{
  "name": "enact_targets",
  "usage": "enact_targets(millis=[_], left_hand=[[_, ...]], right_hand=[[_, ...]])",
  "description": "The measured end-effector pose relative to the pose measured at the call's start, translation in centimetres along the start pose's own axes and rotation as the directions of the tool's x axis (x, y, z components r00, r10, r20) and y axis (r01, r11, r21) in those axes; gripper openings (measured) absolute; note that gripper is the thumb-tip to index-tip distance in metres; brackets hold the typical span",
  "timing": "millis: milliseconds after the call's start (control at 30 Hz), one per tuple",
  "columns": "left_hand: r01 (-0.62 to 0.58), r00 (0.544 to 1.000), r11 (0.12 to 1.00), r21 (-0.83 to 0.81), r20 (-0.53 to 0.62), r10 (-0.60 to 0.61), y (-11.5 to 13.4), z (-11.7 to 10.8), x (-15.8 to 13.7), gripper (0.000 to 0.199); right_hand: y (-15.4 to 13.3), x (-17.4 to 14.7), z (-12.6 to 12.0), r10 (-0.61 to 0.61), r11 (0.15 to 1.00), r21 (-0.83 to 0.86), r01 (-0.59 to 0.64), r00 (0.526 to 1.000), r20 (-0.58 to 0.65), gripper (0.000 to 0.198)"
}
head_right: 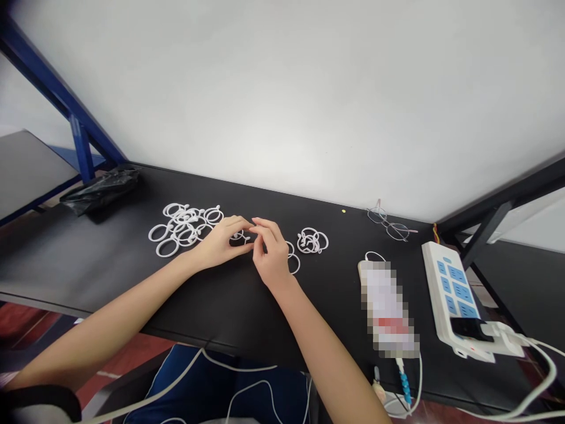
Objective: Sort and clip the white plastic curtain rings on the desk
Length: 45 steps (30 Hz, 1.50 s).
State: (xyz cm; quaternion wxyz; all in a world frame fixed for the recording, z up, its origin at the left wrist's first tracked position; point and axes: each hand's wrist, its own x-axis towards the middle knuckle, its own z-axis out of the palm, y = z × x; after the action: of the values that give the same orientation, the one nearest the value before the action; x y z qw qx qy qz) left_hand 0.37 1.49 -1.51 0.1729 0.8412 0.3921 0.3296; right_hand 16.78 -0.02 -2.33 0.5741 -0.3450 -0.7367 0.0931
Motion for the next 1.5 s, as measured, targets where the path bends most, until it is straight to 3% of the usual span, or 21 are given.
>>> enact_targets(millis=[167,367,533,700,867,1200,1500], left_hand=[[-0.004,1.000,0.999,-0.053,-0.025,0.002,0.4,0.2,0.0,0.012],[0.121,0.986,0.987,-0.109,-0.105,-0.132,0.4,0.1,0.0,0.007],[0.146,0.977,0.977,-0.158,-0.130,-0.167,0.5,-0.3,0.0,0.015],[0.136,0.975,0.983,-0.123,-0.158,-0.155,0.4,-0.2,-0.1,0.011],[0.175,0.959,0.963,-0.203,-0.186,-0.214,0.6,-0.4,0.1,0.010],[0.228,0.955,0.810,-0.540,-0.039,-0.294,0.9,-0.7,0.4,0.022],[0.220,0.960,0.659,-0.719,0.038,-0.279,0.9,-1.1,0.5,0.031]], right_hand=[[-0.6,-0.1,0.2,-0.019,0.995,0.101,0.018,1.000,0.002,0.025],[-1.1,-0.3,0.4,-0.015,0.985,0.175,0.008,0.999,0.038,0.026],[-1.6,-0.3,0.6,-0.052,0.980,0.194,0.042,0.997,0.049,0.026],[-1.4,-0.4,0.8,-0.034,0.993,0.118,0.031,0.999,0.025,0.023],[-0.9,-0.4,0.7,0.045,0.999,0.029,-0.044,0.999,-0.024,0.021],[-0.1,-0.4,0.8,0.144,0.985,-0.093,-0.147,0.989,-0.042,0.015],[-0.7,-0.3,0.4,0.162,0.987,-0.010,-0.162,0.987,-0.003,0.018]])
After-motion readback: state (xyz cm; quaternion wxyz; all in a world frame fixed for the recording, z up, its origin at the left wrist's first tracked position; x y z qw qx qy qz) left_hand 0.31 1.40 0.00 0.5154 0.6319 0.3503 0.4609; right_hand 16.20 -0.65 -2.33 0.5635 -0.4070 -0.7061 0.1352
